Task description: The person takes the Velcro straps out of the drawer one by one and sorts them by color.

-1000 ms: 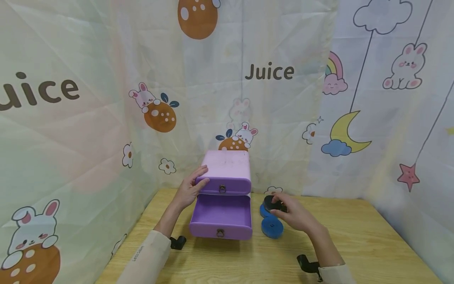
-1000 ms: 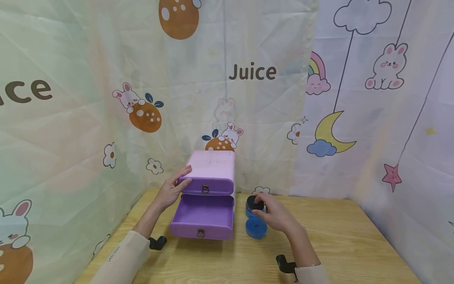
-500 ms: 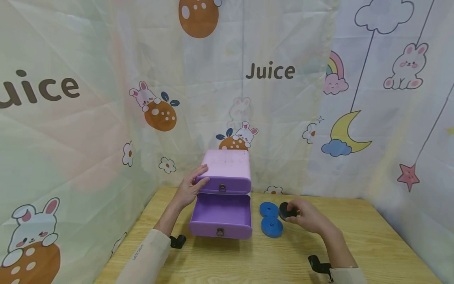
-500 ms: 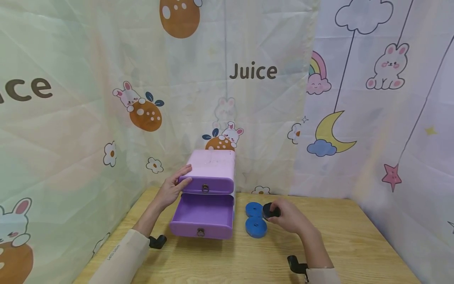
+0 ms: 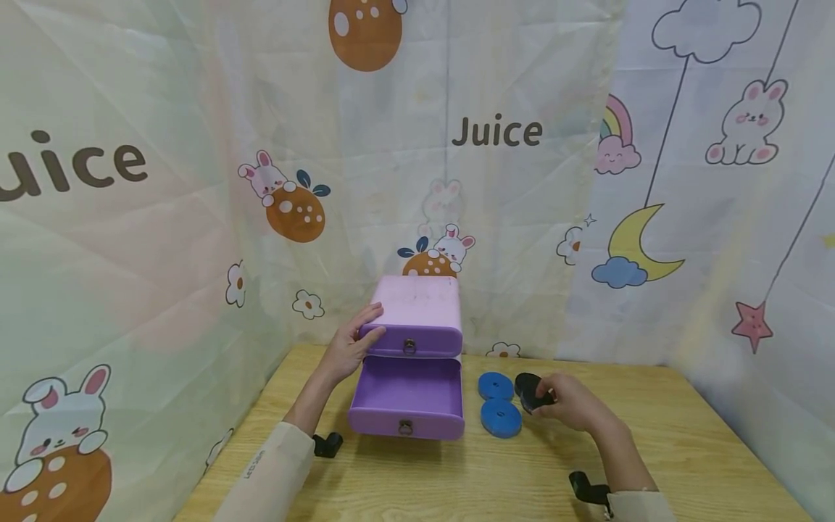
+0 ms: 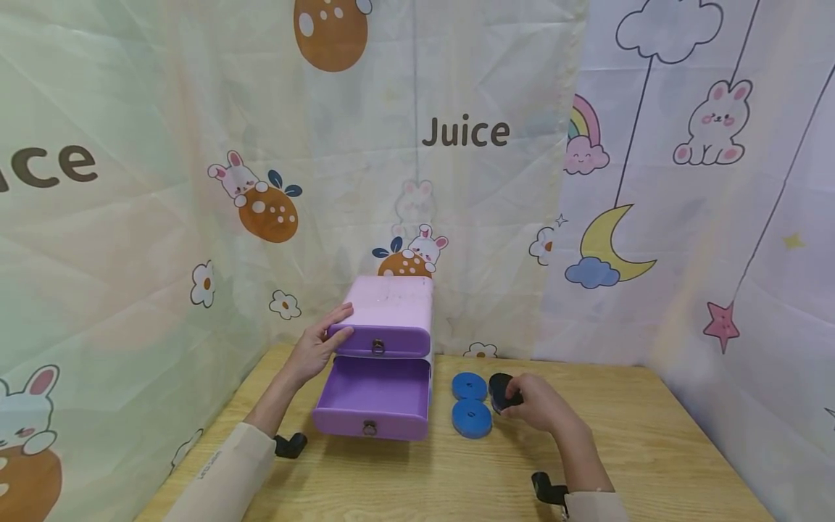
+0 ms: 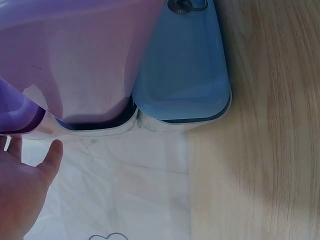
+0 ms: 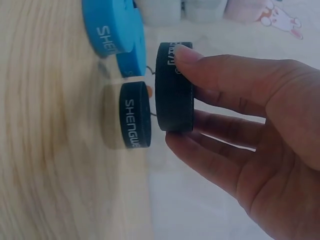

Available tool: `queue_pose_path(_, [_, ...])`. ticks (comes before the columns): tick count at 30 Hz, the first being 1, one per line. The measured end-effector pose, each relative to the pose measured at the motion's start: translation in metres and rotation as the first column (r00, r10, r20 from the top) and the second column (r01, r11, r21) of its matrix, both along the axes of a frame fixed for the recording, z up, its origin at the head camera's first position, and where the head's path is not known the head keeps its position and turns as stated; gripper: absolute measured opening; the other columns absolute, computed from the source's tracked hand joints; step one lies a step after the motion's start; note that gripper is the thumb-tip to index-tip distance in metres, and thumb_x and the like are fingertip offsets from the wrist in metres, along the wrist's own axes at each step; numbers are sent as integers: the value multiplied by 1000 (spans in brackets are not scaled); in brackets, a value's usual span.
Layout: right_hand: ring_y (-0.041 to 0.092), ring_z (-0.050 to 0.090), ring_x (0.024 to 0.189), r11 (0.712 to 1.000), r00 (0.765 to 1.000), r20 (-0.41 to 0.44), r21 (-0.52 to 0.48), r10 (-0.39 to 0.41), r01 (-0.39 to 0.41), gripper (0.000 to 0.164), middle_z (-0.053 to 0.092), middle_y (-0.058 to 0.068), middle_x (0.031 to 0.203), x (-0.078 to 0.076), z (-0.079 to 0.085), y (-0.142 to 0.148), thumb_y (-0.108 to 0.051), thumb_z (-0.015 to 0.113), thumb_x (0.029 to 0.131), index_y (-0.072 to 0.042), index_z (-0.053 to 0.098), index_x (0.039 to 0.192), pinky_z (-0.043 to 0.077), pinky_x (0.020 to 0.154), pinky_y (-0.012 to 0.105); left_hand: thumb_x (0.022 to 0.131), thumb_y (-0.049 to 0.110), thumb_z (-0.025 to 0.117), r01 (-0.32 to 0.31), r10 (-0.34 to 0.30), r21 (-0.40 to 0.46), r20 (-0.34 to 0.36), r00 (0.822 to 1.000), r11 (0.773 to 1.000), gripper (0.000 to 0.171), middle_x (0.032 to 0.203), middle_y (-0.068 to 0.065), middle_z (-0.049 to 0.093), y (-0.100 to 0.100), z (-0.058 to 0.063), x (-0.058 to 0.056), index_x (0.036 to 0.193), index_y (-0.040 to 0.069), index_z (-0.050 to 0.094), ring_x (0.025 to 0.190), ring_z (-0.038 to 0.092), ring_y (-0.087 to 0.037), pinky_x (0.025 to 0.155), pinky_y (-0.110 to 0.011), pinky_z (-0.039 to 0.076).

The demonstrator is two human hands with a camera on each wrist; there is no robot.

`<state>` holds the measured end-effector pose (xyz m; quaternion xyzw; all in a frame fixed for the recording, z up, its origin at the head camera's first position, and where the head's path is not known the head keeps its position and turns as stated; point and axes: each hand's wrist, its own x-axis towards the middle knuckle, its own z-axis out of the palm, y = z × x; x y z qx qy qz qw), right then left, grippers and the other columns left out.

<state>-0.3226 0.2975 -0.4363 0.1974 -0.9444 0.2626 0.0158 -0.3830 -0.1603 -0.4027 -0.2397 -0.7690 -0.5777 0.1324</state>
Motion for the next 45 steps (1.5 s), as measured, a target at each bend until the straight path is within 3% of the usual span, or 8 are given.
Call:
queue_pose_path(9, [17,62,82,998,997,49,28,-65,64,24,72,6,95,-6,-12,2,-16,89,81,-5,74,96,54,71,37,103,28,67,-9,9,-5,-5,1000,1000,51,167,-1,40,0,-1,0,151,15,56,160,25,-24,127,-46,28])
queue_pose_path(17, [24,66,89,995,997,43,67,-71,68,21,72,6,94,-7,-18,0,-13,90,80,-5,75,93,57,78,45,103,29,67,-9,9,-9,-1,1000,1000,52,167,-2,39,0,-1,3,151,14,55,160,26,-26,126,-49,28])
queue_pose_path(30, [20,64,87,996,995,64,57,-78,74,24,71,6,93,-8,-20,0,-12,91,78,-5,74,93,56,76,42,103,32,67,-5,5,-22,-4,1000,1000,54,167,-1,38,0,0,1,152,16,54,160,24,-26,127,-50,27])
queue_pose_path(45, [19,53,77,998,995,78,43,-57,54,28,65,5,89,-8,-27,3,-11,91,78,-7,66,89,47,66,35,103,27,67,8,-8,0,0,1000,1000,52,167,-1,38,-1,-1,0,152,13,54,161,23,-25,128,-49,26])
